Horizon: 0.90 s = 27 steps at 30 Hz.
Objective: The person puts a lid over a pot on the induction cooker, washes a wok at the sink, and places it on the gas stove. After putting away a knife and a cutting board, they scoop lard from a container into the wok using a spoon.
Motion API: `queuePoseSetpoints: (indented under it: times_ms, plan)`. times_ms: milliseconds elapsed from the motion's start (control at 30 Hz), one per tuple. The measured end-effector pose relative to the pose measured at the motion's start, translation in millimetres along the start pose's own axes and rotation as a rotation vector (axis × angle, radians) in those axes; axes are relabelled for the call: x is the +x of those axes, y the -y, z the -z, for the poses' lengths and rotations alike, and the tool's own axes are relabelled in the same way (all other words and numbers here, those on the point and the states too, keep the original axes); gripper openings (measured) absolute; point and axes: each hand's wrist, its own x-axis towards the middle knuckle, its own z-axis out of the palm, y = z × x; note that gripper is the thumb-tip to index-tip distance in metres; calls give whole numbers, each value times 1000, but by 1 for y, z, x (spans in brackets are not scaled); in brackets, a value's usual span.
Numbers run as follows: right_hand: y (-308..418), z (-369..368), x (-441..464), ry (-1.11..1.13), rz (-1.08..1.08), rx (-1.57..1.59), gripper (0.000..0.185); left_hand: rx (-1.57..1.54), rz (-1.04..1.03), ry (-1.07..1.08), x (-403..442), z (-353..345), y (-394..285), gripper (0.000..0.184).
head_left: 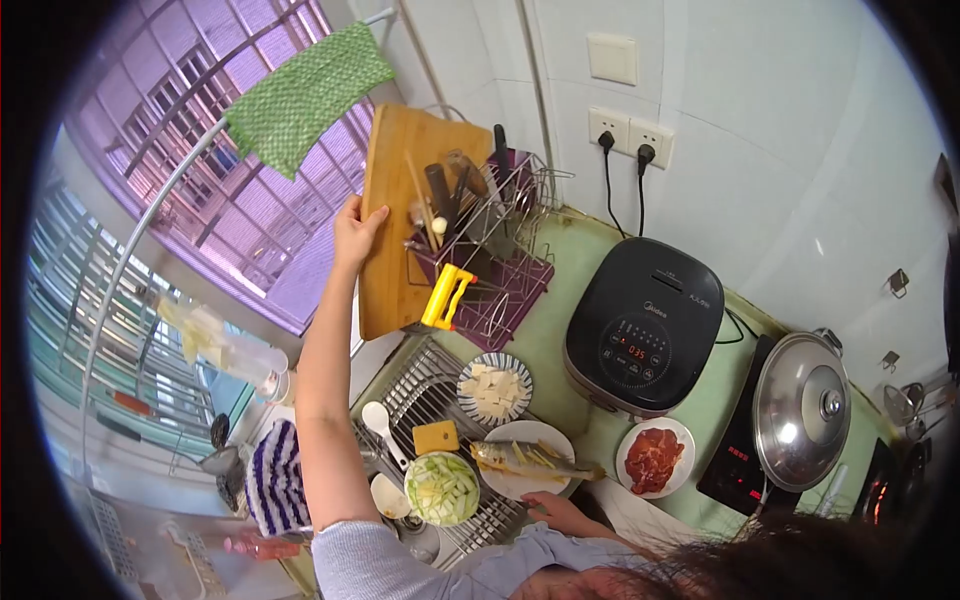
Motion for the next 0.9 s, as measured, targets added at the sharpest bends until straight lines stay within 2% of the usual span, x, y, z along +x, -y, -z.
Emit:
queuePoseSetpoints:
  times_ms: [100,200,267,300,333,400,433,700,900]
  plan:
    - [-2,3,6,53,-18,18,37,81,51,106,21,-26,22,14]
    - [-6,10,12,87,-2,-8,37,171,-21,176,38,-47,30,17]
    - [-9,12,13,86,14,-27,38,355,21,245,43,-57,27,20]
    - [-10,14,14,71,25,-51,38,136,26,291,56,-59,60,14]
    - [-12,16,16,54,35,-76,38,136,29,293,67,-56,90,14]
    - [-13,19,18,62,15,-57,38,-393,335,404,79,-60,130,6]
    - [-13,19,18,69,-2,-38,38,-162,136,272,78,-77,160,5]
    - [-17,27,10,41,21,-69,35,-335,279,330,87,-67,201,6]
    - [-14,28,-4,4,75,-77,35,-429,321,385,89,-62,201,7]
